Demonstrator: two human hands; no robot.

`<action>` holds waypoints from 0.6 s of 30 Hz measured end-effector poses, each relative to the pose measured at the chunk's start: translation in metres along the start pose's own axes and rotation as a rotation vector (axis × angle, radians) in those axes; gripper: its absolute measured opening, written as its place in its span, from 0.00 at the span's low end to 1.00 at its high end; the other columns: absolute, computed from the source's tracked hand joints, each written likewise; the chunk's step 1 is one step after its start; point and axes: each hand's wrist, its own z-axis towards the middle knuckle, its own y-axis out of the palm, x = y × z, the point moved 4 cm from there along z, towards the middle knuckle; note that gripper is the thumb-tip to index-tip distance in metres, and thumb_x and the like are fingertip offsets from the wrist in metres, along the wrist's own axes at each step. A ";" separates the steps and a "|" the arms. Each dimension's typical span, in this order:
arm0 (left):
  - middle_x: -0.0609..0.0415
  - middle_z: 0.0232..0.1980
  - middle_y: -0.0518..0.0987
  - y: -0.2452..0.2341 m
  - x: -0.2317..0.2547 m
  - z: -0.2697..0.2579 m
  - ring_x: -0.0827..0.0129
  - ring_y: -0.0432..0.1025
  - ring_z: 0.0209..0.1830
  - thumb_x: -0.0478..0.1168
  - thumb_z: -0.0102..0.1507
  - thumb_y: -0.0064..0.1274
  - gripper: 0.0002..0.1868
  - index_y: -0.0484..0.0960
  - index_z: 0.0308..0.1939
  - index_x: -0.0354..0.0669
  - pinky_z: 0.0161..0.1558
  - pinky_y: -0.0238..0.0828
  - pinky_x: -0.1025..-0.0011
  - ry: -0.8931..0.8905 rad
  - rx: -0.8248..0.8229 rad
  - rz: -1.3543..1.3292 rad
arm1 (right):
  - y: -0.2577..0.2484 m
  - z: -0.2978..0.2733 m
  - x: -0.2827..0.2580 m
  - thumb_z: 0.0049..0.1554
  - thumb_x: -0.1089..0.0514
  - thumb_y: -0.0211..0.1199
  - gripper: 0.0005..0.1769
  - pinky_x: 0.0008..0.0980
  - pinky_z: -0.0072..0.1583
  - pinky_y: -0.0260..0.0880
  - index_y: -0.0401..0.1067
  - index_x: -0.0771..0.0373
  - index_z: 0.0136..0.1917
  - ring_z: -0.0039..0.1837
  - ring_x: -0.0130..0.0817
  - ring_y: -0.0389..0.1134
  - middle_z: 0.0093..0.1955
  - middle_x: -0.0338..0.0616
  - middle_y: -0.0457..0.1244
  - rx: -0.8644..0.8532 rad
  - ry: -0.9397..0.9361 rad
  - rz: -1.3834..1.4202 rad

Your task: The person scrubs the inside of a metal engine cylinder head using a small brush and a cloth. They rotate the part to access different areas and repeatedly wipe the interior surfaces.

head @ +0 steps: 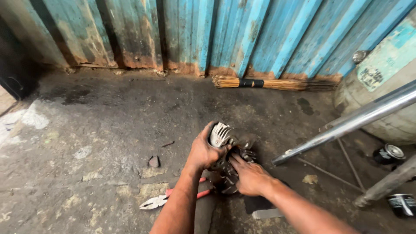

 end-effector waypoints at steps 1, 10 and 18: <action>0.46 0.56 0.84 0.001 -0.001 0.001 0.63 0.80 0.57 0.46 0.45 0.73 0.48 0.71 0.67 0.41 0.58 0.74 0.67 -0.015 -0.003 -0.003 | 0.011 0.011 -0.004 0.43 0.56 0.65 0.49 0.56 0.64 0.62 0.55 0.71 0.75 0.70 0.66 0.60 0.75 0.71 0.54 -0.023 0.037 -0.023; 0.40 0.59 0.80 0.001 0.006 -0.002 0.55 0.76 0.60 0.46 0.44 0.75 0.50 0.70 0.68 0.41 0.59 0.72 0.63 0.032 0.049 0.103 | 0.024 -0.010 -0.024 0.58 0.60 0.54 0.45 0.58 0.48 0.50 0.50 0.43 0.87 0.61 0.83 0.48 0.65 0.81 0.56 -0.171 0.539 1.222; 0.45 0.55 0.84 0.007 -0.007 0.002 0.63 0.79 0.55 0.46 0.46 0.72 0.48 0.70 0.69 0.40 0.57 0.74 0.68 0.053 0.001 -0.008 | 0.011 -0.017 -0.010 0.52 0.60 0.56 0.41 0.48 0.69 0.59 0.51 0.64 0.78 0.73 0.57 0.58 0.80 0.58 0.49 -0.072 0.216 0.040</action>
